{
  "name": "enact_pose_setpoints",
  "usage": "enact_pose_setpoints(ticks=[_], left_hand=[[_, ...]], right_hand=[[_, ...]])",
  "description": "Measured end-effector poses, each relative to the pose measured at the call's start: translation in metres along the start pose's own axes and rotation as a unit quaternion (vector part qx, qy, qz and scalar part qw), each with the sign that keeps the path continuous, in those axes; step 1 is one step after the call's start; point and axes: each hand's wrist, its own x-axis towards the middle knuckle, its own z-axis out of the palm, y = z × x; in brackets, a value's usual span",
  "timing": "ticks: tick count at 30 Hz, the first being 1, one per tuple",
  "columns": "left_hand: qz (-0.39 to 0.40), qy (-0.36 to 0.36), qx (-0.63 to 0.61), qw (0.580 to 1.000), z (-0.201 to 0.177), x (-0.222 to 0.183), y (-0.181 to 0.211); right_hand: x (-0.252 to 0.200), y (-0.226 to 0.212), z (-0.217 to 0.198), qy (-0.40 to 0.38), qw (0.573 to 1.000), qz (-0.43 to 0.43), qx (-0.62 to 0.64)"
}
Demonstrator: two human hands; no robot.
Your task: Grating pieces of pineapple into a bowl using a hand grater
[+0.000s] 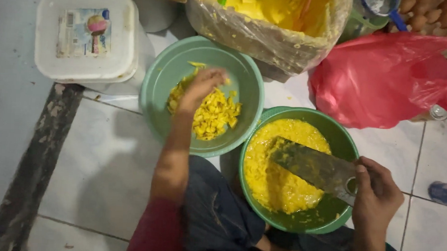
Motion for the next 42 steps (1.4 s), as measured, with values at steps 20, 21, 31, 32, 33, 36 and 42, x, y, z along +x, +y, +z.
enact_pose_setpoints(ticks=[20, 21, 31, 32, 33, 36, 42], left_hand=[[-0.050, -0.060, 0.489, 0.869, 0.000, -0.015, -0.086], [-0.094, -0.117, 0.490, 0.859, 0.005, -0.017, -0.076], [-0.253, 0.246, 0.483, 0.802, -0.064, -0.026, -0.092], [-0.262, 0.223, 0.490, 0.801, -0.064, -0.021, -0.096], [-0.270, 0.200, 0.497, 0.800, -0.063, -0.017, -0.100], [-0.255, 0.182, 0.504, 0.805, -0.067, -0.013, -0.113], [-0.227, 0.141, 0.433, 0.861, -0.052, -0.027, -0.081]], right_hand=[[0.008, 0.002, 0.004, -0.024, 0.999, -0.044, 0.019], [0.013, 0.003, 0.004, -0.027, 0.998, -0.045, 0.024], [0.035, -0.005, -0.013, -0.121, 0.986, -0.097, -0.057], [0.033, -0.006, -0.014, -0.131, 0.985, -0.105, -0.050], [0.031, -0.007, -0.015, -0.140, 0.983, -0.113, -0.044], [0.030, -0.006, -0.014, -0.133, 0.985, -0.103, -0.041], [0.029, 0.006, -0.017, -0.137, 0.986, -0.093, 0.000]])
